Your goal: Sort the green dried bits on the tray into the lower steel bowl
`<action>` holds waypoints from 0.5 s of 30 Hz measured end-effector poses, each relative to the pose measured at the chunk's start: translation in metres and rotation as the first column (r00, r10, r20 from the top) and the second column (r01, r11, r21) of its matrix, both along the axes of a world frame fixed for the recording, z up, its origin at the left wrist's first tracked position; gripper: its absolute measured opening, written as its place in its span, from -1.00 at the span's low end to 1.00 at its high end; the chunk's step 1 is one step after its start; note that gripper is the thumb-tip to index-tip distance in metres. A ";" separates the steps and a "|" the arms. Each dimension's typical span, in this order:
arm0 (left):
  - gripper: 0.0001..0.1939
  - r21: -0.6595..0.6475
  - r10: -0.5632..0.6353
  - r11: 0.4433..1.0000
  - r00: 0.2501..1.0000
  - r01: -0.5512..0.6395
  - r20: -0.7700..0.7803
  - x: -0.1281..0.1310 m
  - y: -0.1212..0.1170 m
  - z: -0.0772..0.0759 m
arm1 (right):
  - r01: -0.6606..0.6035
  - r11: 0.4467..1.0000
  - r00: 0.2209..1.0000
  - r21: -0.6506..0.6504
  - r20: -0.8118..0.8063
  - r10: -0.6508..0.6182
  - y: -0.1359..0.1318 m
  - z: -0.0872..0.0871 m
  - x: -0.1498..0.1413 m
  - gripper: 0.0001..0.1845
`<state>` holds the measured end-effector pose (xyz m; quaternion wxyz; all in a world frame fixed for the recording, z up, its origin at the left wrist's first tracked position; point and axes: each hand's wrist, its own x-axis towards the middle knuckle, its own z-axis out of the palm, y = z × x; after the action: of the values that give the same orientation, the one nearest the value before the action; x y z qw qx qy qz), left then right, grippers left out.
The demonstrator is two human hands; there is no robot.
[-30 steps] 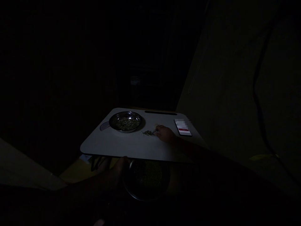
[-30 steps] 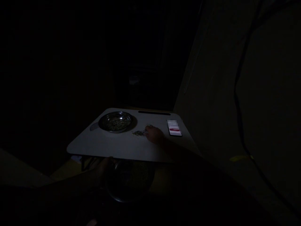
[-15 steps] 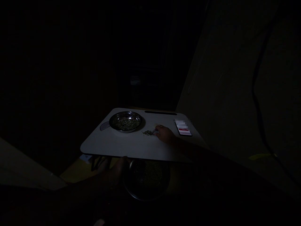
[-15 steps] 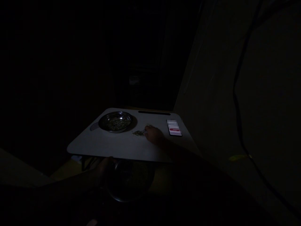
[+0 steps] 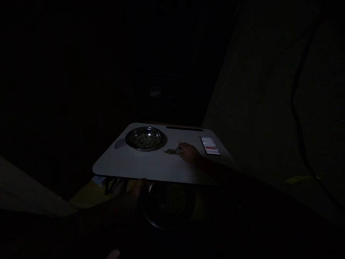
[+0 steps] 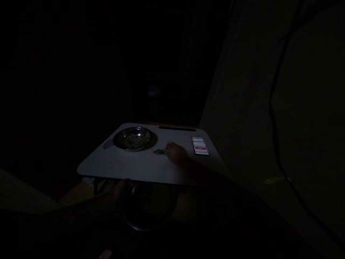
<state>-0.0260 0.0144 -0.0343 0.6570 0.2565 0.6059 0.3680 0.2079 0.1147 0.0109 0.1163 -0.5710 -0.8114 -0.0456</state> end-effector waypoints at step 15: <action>-0.86 -0.065 -0.047 0.997 0.999 0.047 0.007 0.002 -0.003 0.011 | -0.006 1.000 0.999 0.028 0.039 0.005 -0.001 0.004 -0.006 -0.75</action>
<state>-0.0239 0.0113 -0.0237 0.6750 0.2483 0.6096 0.3333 0.2016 0.1141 0.0153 0.1085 -0.5658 -0.8145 -0.0679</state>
